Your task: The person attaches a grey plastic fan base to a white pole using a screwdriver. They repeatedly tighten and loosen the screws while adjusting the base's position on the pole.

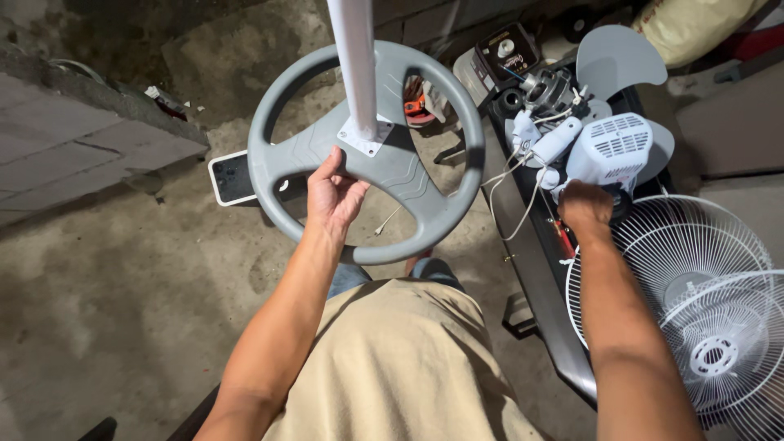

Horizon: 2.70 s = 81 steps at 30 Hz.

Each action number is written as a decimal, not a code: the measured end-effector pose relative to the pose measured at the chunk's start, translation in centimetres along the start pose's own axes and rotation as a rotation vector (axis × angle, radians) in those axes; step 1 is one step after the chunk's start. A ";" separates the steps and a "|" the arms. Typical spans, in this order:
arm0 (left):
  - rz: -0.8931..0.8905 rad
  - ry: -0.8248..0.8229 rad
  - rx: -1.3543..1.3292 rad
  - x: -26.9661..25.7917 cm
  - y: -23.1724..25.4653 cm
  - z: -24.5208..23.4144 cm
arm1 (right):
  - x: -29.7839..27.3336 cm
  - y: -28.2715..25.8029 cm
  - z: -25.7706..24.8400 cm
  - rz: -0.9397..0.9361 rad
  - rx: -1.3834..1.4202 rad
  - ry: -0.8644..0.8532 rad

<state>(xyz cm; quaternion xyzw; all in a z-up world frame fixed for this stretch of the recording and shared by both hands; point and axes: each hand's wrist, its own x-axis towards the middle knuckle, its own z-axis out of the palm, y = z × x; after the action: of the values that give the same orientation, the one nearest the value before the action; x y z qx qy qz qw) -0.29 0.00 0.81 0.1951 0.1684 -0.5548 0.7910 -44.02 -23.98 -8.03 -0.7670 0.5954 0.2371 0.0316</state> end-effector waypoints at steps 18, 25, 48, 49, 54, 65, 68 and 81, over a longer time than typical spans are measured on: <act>0.001 -0.045 -0.017 0.2 0.0 -0.1 | 0.5 0.7 0.7 0.084 0.029 0.005; -0.007 -0.027 -0.025 0.0 -0.3 0.0 | 0.4 0.7 1.2 0.124 0.063 0.008; 0.002 -0.052 -0.010 -1.1 -0.8 0.6 | -0.2 1.3 0.8 0.012 0.168 0.093; 0.000 -0.052 -0.012 -1.1 -0.8 0.6 | -0.1 1.4 0.9 -0.007 0.172 0.108; 0.010 -0.018 -0.013 -1.4 -0.8 0.5 | -0.4 1.6 0.6 -0.048 0.142 0.147; -0.010 -0.053 -0.007 -0.1 -0.6 -0.7 | -4.9 -5.7 -10.5 -0.312 0.683 0.606; -0.018 -0.058 0.036 0.6 -0.5 -1.3 | -6.6 -10.7 -15.0 -0.449 1.042 0.669; 0.075 -0.140 0.011 0.0 2.9 -1.4 | -14.4 -28.6 -24.6 -0.700 1.474 0.316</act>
<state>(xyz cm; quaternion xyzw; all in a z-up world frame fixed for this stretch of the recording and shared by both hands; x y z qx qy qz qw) 2.36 1.56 -0.11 0.1663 0.1024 -0.5381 0.8199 -11.97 -10.94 12.81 -0.7148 0.3224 -0.3479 0.5138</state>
